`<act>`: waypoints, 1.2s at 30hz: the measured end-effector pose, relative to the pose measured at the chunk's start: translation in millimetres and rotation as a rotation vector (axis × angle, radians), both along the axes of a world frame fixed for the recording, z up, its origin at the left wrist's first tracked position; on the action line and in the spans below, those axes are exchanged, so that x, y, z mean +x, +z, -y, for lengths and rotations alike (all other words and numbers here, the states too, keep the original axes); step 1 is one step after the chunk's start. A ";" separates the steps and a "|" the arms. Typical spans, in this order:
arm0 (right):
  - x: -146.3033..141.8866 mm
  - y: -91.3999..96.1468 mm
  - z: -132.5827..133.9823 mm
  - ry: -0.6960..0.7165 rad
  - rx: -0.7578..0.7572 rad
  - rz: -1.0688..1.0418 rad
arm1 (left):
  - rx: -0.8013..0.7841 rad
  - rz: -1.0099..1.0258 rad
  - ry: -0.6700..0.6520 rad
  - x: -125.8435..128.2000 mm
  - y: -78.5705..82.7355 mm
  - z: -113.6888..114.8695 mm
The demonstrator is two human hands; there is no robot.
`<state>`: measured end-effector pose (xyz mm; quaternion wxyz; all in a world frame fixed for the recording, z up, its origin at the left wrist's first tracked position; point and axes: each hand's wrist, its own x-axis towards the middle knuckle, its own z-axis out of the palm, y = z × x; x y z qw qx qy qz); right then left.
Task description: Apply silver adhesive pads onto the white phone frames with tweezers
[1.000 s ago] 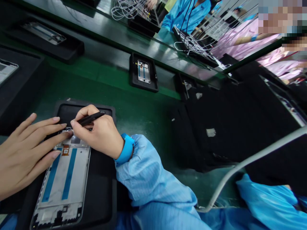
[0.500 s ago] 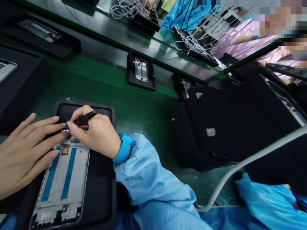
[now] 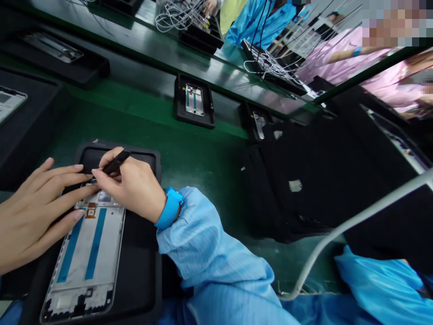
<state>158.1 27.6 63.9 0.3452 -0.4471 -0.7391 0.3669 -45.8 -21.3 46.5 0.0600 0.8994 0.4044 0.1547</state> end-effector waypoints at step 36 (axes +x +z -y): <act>42.9 -3.9 -21.5 -0.044 0.378 0.162 | -0.070 0.070 0.058 10.4 3.0 -34.0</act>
